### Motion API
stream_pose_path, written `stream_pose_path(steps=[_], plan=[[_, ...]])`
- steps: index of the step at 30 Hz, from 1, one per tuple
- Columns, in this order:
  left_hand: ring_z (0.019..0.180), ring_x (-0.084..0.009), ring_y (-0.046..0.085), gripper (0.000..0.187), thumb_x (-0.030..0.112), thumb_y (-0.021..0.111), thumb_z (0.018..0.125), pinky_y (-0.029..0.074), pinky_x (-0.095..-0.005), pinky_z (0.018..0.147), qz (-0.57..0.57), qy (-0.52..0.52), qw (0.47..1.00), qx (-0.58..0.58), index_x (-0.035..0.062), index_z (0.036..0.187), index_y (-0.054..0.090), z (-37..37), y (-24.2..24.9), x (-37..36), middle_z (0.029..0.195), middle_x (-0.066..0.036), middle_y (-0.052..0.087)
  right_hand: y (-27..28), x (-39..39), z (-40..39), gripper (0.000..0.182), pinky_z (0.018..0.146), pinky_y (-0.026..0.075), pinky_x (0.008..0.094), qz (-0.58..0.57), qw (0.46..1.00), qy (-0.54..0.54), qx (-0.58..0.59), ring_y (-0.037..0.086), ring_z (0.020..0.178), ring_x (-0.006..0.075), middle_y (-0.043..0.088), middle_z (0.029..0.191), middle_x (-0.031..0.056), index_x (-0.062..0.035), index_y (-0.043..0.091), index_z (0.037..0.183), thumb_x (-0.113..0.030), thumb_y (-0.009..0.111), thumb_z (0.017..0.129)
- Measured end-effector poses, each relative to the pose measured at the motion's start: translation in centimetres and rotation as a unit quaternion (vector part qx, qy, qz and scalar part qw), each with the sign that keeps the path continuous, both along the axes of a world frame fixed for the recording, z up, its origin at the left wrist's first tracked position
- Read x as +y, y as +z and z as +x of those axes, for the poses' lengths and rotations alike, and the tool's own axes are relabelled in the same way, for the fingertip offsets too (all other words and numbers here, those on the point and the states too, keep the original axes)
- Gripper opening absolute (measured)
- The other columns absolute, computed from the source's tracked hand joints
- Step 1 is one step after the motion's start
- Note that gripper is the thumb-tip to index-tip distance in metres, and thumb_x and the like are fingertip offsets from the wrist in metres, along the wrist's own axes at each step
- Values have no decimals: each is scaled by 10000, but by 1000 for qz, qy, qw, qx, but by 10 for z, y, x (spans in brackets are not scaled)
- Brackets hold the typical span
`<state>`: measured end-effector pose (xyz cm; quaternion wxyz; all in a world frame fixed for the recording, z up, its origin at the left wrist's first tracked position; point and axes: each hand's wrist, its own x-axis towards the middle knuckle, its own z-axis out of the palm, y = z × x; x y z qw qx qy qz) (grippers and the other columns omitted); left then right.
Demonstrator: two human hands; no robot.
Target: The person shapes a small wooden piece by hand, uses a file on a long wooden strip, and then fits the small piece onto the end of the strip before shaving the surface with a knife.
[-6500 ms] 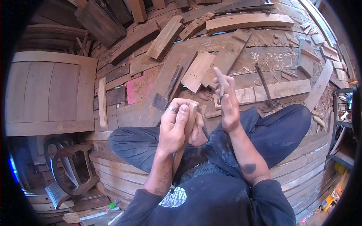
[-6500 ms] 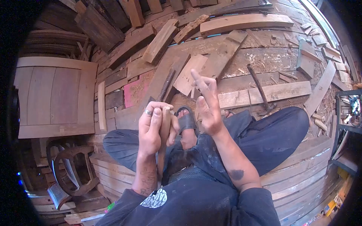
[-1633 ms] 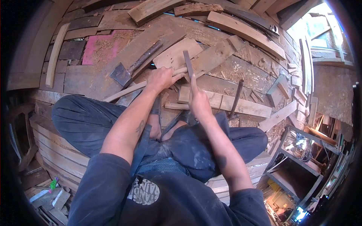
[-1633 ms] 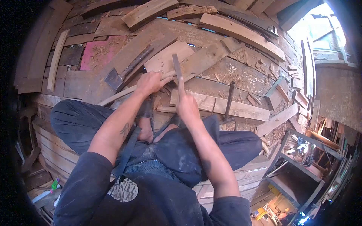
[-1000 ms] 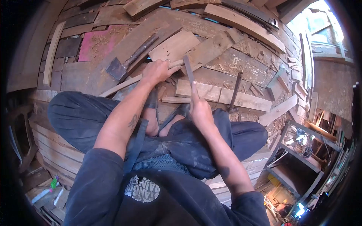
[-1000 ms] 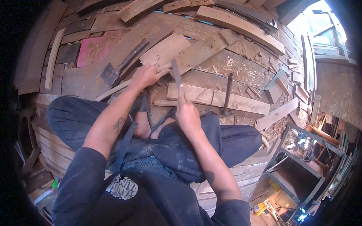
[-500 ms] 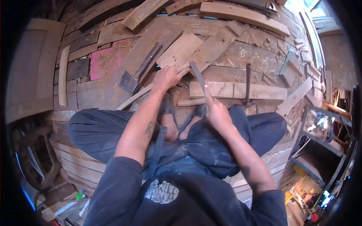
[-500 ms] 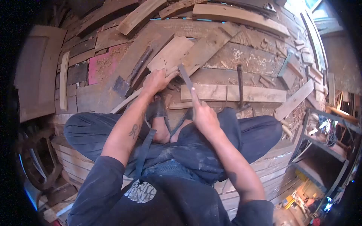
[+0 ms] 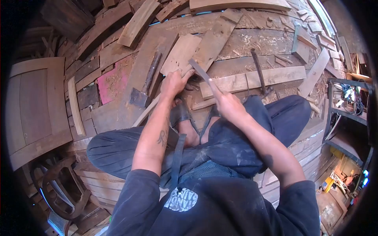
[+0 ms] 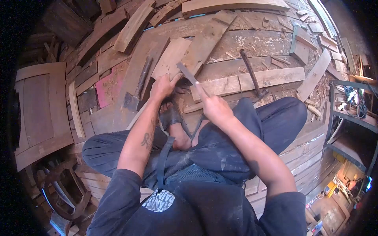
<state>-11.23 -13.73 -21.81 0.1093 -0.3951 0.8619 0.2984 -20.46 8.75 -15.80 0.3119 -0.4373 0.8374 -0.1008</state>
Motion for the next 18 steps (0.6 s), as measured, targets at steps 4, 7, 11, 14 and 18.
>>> stream_pose_path(steps=[4,7,11,14,18], plan=[[1069,-470,686,766,696,534,957,551,-543,907,-13,-23,1000,2,-28,1123,721,4,-20,0,1068,-339,702,-21,-7,-3,791,848,566,583,-29,999,-5,18,708,928,496,702,979,324,-180,226,1650,-75,525,924],[1065,-462,695,775,711,546,942,561,-543,904,-22,-16,999,-47,-21,1125,725,-1,-17,-6,1091,-313,712,-44,-65,-16,772,838,571,573,-80,996,-18,42,714,915,482,712,958,304,-168,257,1642,-77,525,924],[1075,-483,682,784,704,544,947,548,-552,913,1,3,1000,3,-40,1120,720,-1,-6,2,1093,-343,697,-39,-86,-26,775,807,581,563,-76,996,-17,38,723,864,469,713,924,305,-166,271,1637,-65,527,913],[1098,-494,667,794,707,530,953,534,-552,934,27,3,1000,-8,-46,1129,712,-5,5,0,1105,-352,688,-13,-32,-11,788,794,582,567,-86,996,-17,10,717,836,486,703,923,327,-175,254,1642,-59,525,911],[1116,-510,653,796,707,527,956,528,-554,955,13,3,1000,-24,-41,1164,700,0,12,-1,1132,-369,674,1,2,-2,787,744,570,582,-31,999,-1,9,708,794,483,700,864,296,-166,250,1639,-70,541,914]])
